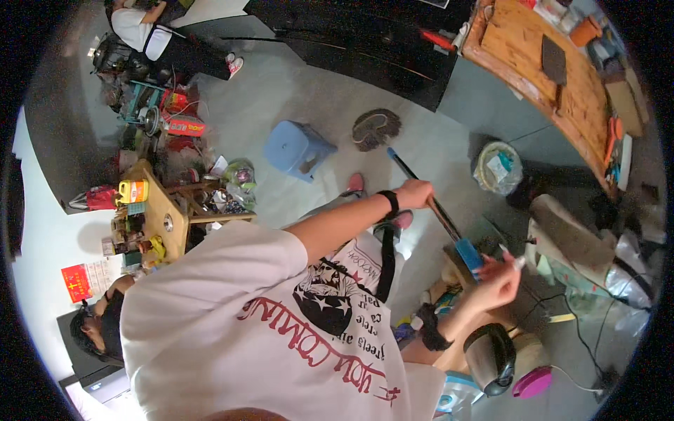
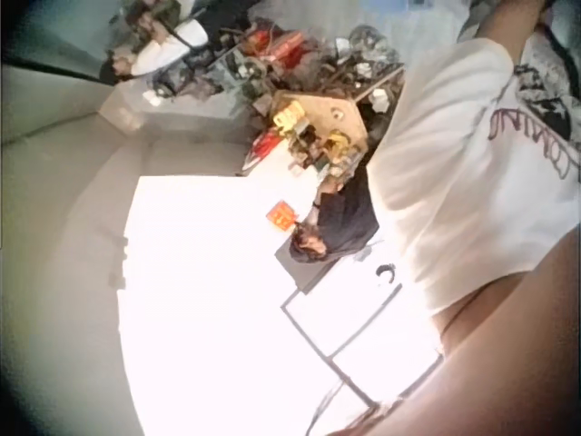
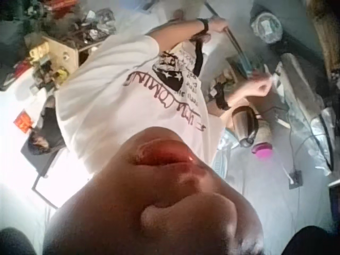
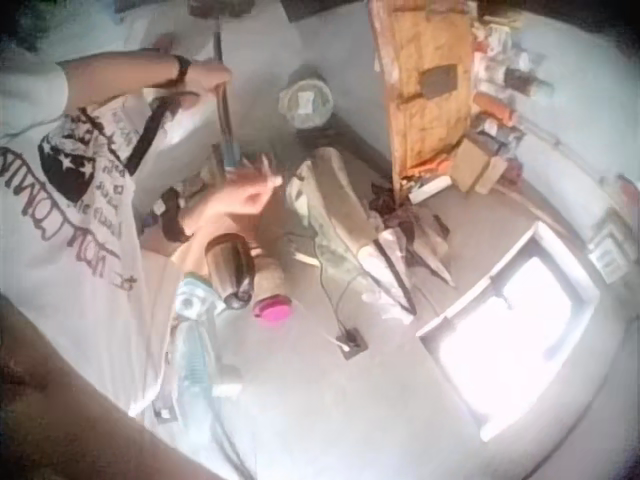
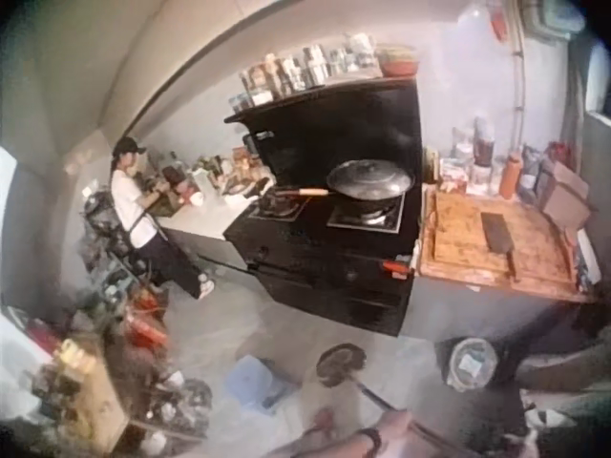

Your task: The person mops the floor using a mop.

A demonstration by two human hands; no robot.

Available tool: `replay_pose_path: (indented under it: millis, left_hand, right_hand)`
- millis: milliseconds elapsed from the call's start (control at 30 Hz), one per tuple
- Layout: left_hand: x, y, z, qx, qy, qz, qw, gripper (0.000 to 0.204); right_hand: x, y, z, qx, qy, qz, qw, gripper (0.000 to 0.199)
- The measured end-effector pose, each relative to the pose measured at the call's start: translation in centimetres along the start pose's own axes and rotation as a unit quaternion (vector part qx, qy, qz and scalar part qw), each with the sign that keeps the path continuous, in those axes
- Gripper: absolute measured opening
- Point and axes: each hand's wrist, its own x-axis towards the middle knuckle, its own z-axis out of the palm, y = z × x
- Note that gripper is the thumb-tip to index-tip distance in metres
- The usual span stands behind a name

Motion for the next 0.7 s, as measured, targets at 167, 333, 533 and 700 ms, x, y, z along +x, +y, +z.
replay_pose_path:
  millis: [167,333,533,700]
  left_hand:
    - [-0.9,-9.3,-4.7,-0.011,0.119,-0.012,0.993,0.014]
    - [-3.3,-21.5,-11.0,-0.182,0.177,0.072,0.965,0.018]
    - [-8.1,-31.8,-19.1,-0.403,0.122,-0.066,0.905,0.025]
    - [-11.6,-40.2,-19.2,-0.52,0.152,-0.118,0.832,0.024]
  right_hand:
    - [-1.6,-1.2,10.6,-0.005,-0.114,0.048,0.992,0.027]
    - [-6.9,-2.7,22.1,0.024,-0.323,0.038,0.945,0.022]
    - [-13.4,-1.8,33.4,-0.073,-0.493,-0.082,0.863,0.018]
    - [-17.3,-2.0,35.7,-0.043,-0.561,-0.075,0.823,0.02]
